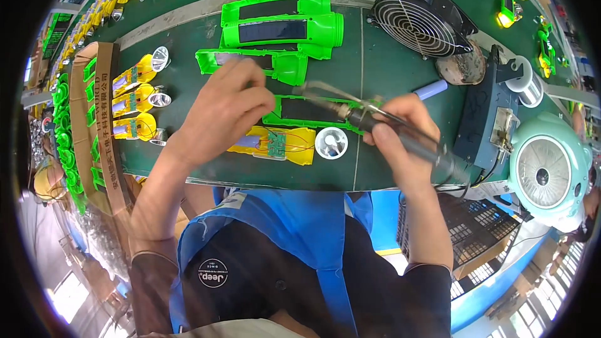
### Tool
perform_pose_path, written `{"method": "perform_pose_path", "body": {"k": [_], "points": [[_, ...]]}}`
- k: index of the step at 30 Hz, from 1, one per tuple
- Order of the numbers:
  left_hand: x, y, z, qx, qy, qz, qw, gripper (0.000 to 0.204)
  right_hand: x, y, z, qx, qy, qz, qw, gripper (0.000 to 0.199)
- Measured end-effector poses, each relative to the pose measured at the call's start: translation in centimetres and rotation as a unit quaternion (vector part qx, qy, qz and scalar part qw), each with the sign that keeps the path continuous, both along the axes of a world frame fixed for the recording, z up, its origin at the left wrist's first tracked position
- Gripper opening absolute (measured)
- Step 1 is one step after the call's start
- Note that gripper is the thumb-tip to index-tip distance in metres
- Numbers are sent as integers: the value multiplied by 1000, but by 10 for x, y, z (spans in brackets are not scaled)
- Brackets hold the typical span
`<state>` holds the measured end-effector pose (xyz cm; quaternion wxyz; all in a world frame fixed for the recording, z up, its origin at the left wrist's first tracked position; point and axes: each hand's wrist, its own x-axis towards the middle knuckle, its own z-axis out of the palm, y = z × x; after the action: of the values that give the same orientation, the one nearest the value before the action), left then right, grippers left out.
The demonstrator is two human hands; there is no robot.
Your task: Soldering electrical components and wires onto circuit boards for flashlight assembly at a production line station.
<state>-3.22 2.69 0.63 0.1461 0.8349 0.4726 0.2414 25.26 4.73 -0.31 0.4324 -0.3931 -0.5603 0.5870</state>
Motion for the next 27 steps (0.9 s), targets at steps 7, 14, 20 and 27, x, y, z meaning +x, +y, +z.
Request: {"method": "perform_pose_path", "body": {"k": [7,14,20,27], "points": [[3,9,-12,2,114,-49,992,9,-11,16,-11,-138,-72,49,987,24],[1,11,-9,-7,119,-58,991,12,-14,17,-7,-134,-90,53,985,22],[-1,11,-16,-11,91,-57,994,12,-15,17,-7,-137,-102,53,984,20],[-1,13,-14,-15,120,-72,990,13,-12,18,-8,-129,-110,73,983,23]]}}
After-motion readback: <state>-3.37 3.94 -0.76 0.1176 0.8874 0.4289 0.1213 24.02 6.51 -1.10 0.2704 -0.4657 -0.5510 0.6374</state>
